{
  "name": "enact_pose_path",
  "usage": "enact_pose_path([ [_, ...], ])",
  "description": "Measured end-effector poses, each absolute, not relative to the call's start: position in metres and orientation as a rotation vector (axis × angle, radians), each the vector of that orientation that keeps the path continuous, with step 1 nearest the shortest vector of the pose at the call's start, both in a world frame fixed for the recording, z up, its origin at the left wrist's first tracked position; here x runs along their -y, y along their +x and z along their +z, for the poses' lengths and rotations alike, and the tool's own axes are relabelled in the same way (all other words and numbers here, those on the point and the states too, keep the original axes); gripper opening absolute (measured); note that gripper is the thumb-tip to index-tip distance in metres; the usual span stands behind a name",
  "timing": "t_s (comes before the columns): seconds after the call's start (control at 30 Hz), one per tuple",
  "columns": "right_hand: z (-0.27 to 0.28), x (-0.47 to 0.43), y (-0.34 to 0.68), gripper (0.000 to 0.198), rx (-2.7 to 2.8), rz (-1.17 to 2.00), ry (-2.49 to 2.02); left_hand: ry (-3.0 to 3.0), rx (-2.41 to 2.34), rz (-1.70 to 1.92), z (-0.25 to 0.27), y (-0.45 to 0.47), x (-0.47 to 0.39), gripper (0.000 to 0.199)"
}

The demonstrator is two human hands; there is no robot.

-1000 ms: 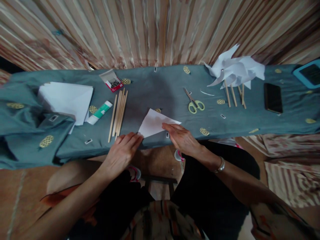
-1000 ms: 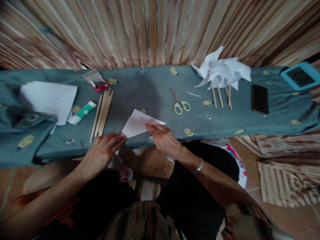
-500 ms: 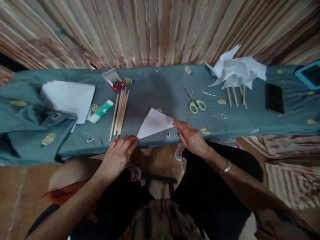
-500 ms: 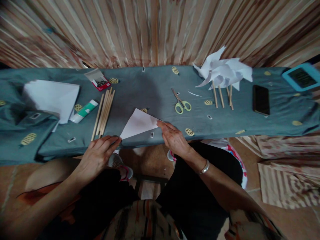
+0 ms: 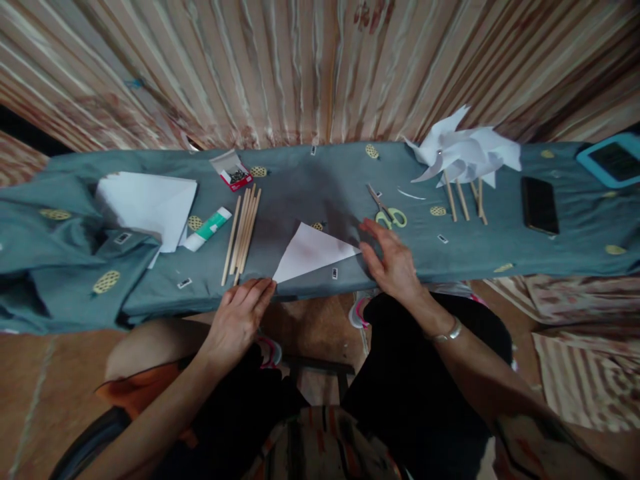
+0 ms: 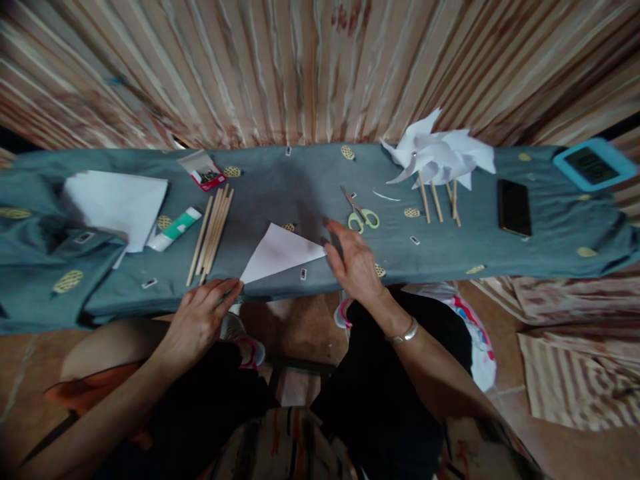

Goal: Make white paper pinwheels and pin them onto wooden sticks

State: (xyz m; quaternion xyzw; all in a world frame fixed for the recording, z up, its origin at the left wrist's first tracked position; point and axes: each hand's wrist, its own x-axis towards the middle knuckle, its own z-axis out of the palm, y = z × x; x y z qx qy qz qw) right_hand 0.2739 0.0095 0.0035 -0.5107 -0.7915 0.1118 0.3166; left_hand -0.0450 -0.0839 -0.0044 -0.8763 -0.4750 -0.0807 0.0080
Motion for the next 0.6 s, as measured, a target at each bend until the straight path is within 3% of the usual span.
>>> enact_pose_path([
  [0.27,0.002,-0.050,0.217,0.059,2.028,0.807,-1.491,-2.704,1.437,-0.285,-0.003,-0.045,0.086,0.050],
  [0.6,0.005,-0.049,0.211,0.053,2.136,0.583,-1.533,-2.715,1.495,-0.293,-0.007,-0.043,0.090,0.051],
])
